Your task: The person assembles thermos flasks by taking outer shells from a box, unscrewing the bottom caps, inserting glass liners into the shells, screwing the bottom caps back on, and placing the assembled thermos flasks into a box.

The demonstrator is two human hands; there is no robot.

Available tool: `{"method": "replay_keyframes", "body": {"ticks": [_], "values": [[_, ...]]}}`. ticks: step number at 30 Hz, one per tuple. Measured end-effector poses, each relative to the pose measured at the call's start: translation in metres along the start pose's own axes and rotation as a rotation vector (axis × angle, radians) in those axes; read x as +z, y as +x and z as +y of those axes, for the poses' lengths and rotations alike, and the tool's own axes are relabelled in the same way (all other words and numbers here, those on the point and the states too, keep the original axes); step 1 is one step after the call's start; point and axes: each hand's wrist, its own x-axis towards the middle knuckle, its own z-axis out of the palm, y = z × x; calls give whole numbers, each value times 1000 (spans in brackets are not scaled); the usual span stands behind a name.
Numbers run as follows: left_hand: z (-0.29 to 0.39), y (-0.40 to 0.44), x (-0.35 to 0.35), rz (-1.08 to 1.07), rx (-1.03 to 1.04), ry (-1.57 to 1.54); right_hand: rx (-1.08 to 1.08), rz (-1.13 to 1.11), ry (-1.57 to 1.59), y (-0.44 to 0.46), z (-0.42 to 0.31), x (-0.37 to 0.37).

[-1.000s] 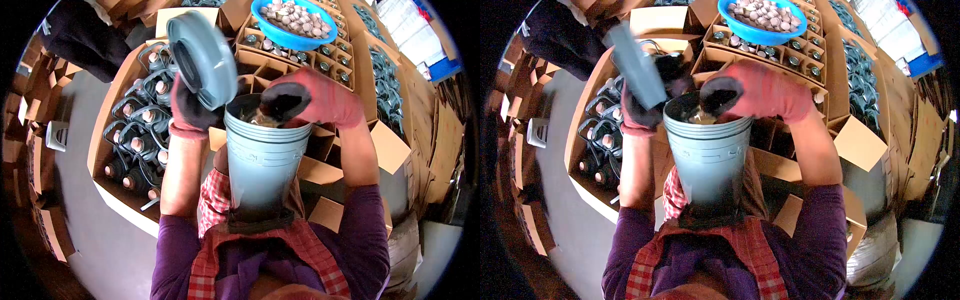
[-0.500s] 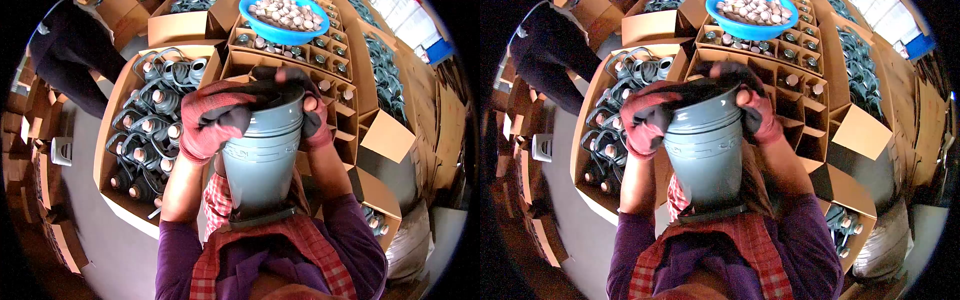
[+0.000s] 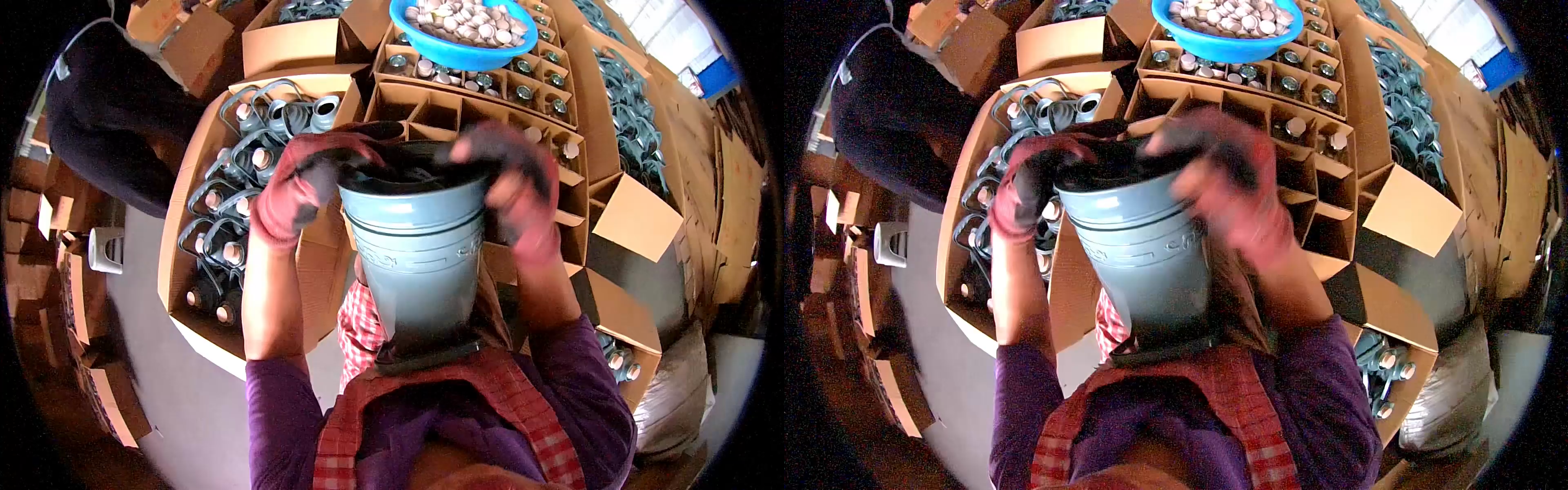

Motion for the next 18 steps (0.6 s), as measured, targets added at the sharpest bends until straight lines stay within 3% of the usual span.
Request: {"method": "replay_keyframes", "body": {"ticks": [3, 5, 6, 7, 8, 10, 11, 12, 13, 14, 15, 16, 17, 18], "values": [[71, 21, 55, 135, 183, 784, 178, 67, 492, 11, 78, -11], [58, 19, 73, 215, 217, 899, 351, 46, 1004, -1, 92, 4], [47, 11, 63, 320, 287, 748, 264, 46, 443, -6, 80, -6], [17, -4, 49, 436, 357, 363, 122, -39, 132, -1, 47, -8], [5, -23, 38, 507, 134, 310, -33, -77, -173, 3, 15, -10], [0, -22, 23, 395, -65, -78, -153, -181, -406, 6, 10, -13], [2, -22, 16, 358, -109, -32, 48, -88, -61, 7, 27, -7], [23, -3, 15, 128, 36, 102, 205, 67, 304, 7, 43, 0], [49, 7, 39, 234, 54, 602, 336, 178, 739, 7, 67, 7], [55, 17, 59, 196, 167, 716, 367, -53, 1331, 3, 108, -3], [56, 23, 69, 153, 280, 832, 302, -25, 1254, 1, 107, 1], [47, 18, 60, 175, 324, 717, 241, 7, 1176, 2, 101, 7], [30, 4, 48, 199, 357, 597, 317, 100, 793, -7, 79, 3], [3, -9, 35, 317, 344, 338, 155, 24, 206, -5, 45, -12]]}}
